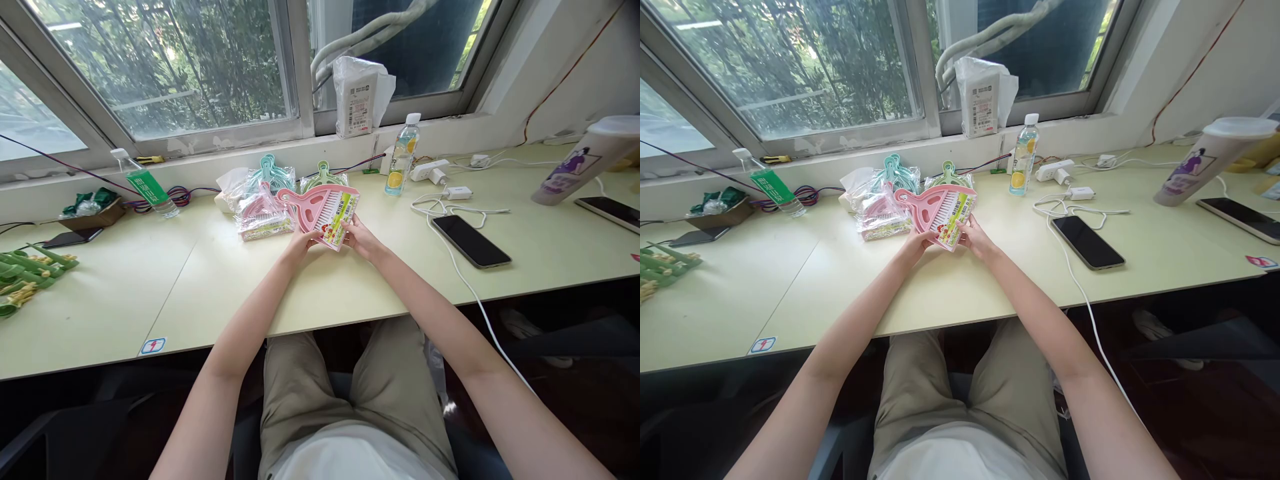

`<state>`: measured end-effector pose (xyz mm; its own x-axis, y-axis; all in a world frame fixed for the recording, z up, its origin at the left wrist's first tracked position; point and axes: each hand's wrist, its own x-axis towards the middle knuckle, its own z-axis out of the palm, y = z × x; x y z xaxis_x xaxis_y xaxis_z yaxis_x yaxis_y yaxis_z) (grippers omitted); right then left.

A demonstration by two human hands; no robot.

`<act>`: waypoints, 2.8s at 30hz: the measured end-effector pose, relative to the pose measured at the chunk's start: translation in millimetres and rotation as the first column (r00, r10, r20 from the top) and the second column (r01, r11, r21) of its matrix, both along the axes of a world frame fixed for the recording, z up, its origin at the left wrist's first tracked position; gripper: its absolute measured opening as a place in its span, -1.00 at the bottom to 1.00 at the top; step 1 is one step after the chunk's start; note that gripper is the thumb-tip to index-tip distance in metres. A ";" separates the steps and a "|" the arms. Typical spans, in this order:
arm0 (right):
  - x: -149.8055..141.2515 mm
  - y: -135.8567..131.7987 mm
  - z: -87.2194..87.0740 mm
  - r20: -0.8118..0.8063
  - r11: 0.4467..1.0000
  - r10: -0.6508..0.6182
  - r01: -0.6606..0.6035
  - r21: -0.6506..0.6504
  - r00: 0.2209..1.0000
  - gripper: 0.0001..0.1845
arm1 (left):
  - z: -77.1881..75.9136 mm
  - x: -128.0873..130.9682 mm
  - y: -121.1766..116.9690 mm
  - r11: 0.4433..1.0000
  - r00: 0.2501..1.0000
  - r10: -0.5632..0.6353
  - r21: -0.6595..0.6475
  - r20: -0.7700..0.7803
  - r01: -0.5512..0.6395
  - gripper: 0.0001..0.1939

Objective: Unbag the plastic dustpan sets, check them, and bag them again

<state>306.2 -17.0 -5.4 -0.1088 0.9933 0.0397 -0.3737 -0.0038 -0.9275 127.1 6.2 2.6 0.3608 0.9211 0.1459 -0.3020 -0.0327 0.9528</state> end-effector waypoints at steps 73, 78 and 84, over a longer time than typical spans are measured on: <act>14.8 6.9 -1.1 -0.070 0.945 -0.303 0.290 -0.149 0.950 -0.78 | 13.3 -50.9 26.8 0.580 0.260 0.814 0.751 -0.520 -0.316 -0.69; 14.2 4.1 2.6 -0.090 0.959 -0.278 0.271 -0.083 0.956 -0.76 | 8.7 -32.3 17.1 0.602 0.314 0.759 0.798 -0.570 -0.008 -0.61; 12.8 4.2 2.5 -0.033 0.942 -0.319 0.313 -0.118 0.947 -0.77 | 6.6 -22.1 14.1 0.656 0.164 0.726 0.744 -0.668 0.128 -0.59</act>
<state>319.0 -12.9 -2.9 0.2110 0.9746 -0.0745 -0.4194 0.0214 -0.9076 105.0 20.3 9.2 0.3199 0.8357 0.4464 0.8781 -0.4384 0.1916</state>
